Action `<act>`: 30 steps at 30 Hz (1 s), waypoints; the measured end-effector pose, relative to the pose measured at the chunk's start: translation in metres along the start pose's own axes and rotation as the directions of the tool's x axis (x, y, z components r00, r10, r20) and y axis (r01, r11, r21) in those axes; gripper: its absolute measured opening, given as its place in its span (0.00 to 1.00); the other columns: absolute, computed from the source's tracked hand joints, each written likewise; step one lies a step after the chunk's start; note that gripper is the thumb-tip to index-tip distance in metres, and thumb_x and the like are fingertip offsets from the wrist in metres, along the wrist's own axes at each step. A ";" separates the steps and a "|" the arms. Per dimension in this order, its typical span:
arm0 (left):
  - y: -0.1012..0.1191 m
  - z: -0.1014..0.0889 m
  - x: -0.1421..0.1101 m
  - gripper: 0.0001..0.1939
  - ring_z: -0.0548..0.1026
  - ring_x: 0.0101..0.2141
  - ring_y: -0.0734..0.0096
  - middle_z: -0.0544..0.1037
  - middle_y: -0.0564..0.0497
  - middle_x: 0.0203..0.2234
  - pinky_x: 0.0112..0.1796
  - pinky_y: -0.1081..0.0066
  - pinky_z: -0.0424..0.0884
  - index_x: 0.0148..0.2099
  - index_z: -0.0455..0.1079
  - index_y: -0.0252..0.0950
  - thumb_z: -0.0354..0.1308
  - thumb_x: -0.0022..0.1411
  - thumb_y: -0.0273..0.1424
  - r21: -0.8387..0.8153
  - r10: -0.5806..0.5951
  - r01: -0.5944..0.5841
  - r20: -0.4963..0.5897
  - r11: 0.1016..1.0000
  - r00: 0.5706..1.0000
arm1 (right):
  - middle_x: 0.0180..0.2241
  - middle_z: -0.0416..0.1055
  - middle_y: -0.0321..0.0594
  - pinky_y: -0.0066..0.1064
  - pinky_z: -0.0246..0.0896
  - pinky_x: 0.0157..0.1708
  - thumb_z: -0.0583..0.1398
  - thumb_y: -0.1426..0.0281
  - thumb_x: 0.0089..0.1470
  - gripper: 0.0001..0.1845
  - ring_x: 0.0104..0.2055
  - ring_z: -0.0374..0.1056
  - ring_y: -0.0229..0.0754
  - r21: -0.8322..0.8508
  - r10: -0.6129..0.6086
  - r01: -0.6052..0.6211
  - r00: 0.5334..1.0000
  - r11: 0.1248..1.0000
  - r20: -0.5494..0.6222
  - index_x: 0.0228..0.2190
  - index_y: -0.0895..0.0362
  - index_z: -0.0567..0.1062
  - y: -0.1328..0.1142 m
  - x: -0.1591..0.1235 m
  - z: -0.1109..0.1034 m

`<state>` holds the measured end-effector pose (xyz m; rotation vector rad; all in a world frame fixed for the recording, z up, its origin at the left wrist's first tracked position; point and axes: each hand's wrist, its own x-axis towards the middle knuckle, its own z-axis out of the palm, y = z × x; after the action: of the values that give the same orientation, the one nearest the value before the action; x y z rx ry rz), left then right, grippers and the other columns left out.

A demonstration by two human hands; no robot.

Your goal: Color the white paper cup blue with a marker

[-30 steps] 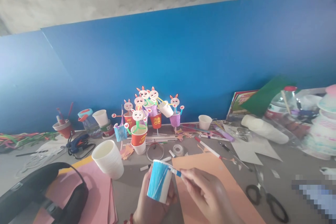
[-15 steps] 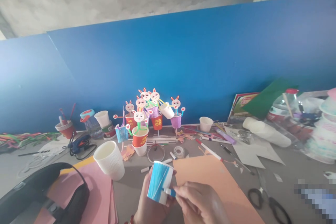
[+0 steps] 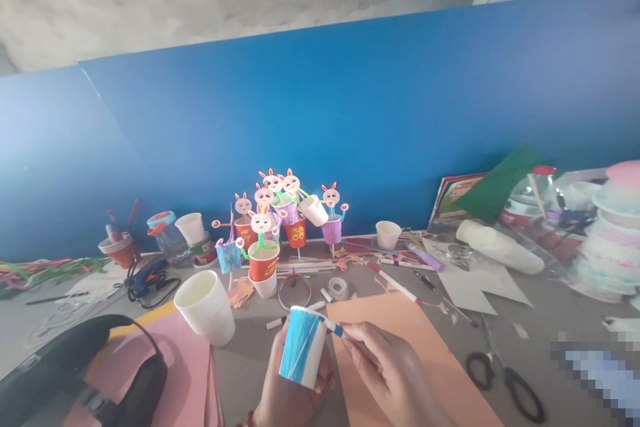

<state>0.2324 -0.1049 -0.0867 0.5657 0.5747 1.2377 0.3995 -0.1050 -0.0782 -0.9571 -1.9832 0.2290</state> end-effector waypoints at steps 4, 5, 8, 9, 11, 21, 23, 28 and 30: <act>0.000 -0.005 0.000 0.21 0.62 0.13 0.77 0.70 0.53 0.11 0.21 0.72 0.64 0.33 0.79 0.30 0.63 0.57 0.46 -0.039 -0.062 0.061 -0.009 0.997 0.998 | 0.24 0.72 0.33 0.22 0.59 0.23 0.51 0.75 0.65 0.11 0.22 0.68 0.35 0.032 -0.034 0.032 0.997 0.999 0.073 0.42 0.53 0.71 -0.003 -0.003 0.002; 0.001 -0.007 0.000 0.21 0.63 0.13 0.77 0.71 0.53 0.12 0.22 0.73 0.64 0.35 0.80 0.29 0.64 0.56 0.46 -0.071 -0.093 0.091 -0.027 0.993 0.995 | 0.24 0.71 0.32 0.22 0.58 0.23 0.51 0.75 0.65 0.11 0.22 0.67 0.35 0.043 -0.047 0.043 0.994 0.998 0.095 0.43 0.53 0.71 -0.005 -0.003 0.003; 0.003 -0.013 0.000 0.19 0.70 0.17 0.75 0.75 0.54 0.17 0.22 0.75 0.62 0.39 0.81 0.31 0.69 0.50 0.41 -0.174 -0.171 0.152 -0.099 0.973 0.980 | 0.23 0.72 0.33 0.23 0.56 0.22 0.53 0.75 0.64 0.11 0.21 0.65 0.35 0.067 -0.089 0.082 0.990 0.994 0.110 0.42 0.52 0.73 -0.010 -0.005 0.006; 0.004 -0.015 0.000 0.19 0.71 0.18 0.74 0.75 0.54 0.18 0.21 0.75 0.61 0.40 0.81 0.32 0.70 0.49 0.40 -0.190 -0.174 0.151 -0.114 0.970 0.978 | 0.23 0.72 0.32 0.23 0.55 0.22 0.54 0.75 0.63 0.10 0.20 0.65 0.35 0.063 -0.098 0.092 0.990 0.994 0.103 0.41 0.52 0.74 -0.012 -0.006 0.007; 0.004 -0.016 -0.001 0.18 0.72 0.19 0.73 0.75 0.54 0.19 0.20 0.76 0.59 0.40 0.81 0.33 0.70 0.49 0.39 -0.200 -0.173 0.146 -0.125 0.969 0.977 | 0.21 0.70 0.32 0.24 0.53 0.21 0.54 0.75 0.63 0.10 0.19 0.63 0.34 0.046 -0.115 0.111 0.989 0.993 0.090 0.39 0.53 0.75 -0.014 -0.007 0.007; 0.004 -0.005 -0.001 0.24 0.63 0.14 0.77 0.70 0.53 0.11 0.22 0.73 0.62 0.36 0.80 0.28 0.61 0.57 0.48 -0.059 -0.143 0.141 -0.025 0.988 0.989 | 0.22 0.69 0.32 0.23 0.55 0.21 0.51 0.75 0.65 0.12 0.20 0.63 0.35 -0.002 -0.063 0.064 0.995 0.998 0.078 0.40 0.54 0.73 -0.010 0.002 -0.009; 0.004 -0.007 -0.001 0.21 0.65 0.15 0.76 0.72 0.53 0.13 0.22 0.73 0.62 0.38 0.80 0.30 0.65 0.54 0.45 -0.092 -0.134 0.128 -0.068 0.988 0.989 | 0.22 0.69 0.32 0.23 0.55 0.21 0.51 0.76 0.64 0.12 0.21 0.63 0.35 0.004 -0.092 0.092 0.991 0.996 0.093 0.42 0.54 0.73 -0.012 0.000 -0.006; 0.003 -0.013 -0.001 0.15 0.66 0.17 0.75 0.70 0.55 0.14 0.20 0.75 0.55 0.39 0.80 0.32 0.67 0.54 0.38 -0.130 -0.107 0.089 -0.137 0.988 0.985 | 0.19 0.69 0.30 0.25 0.50 0.19 0.55 0.78 0.60 0.09 0.17 0.58 0.33 -0.006 -0.266 0.268 0.959 0.963 0.099 0.39 0.56 0.73 -0.018 -0.001 0.001; 0.003 -0.013 0.000 0.15 0.65 0.16 0.75 0.69 0.55 0.13 0.19 0.74 0.55 0.38 0.79 0.31 0.66 0.55 0.39 -0.120 -0.084 0.069 -0.128 0.990 0.988 | 0.19 0.70 0.29 0.25 0.49 0.19 0.56 0.79 0.59 0.10 0.17 0.59 0.33 -0.002 -0.317 0.318 0.945 0.948 0.078 0.40 0.56 0.72 -0.020 0.000 0.001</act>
<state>0.2217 -0.1032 -0.0939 0.3634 0.6264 1.2329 0.3881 -0.1180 -0.0686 -0.6315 -2.1784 0.0707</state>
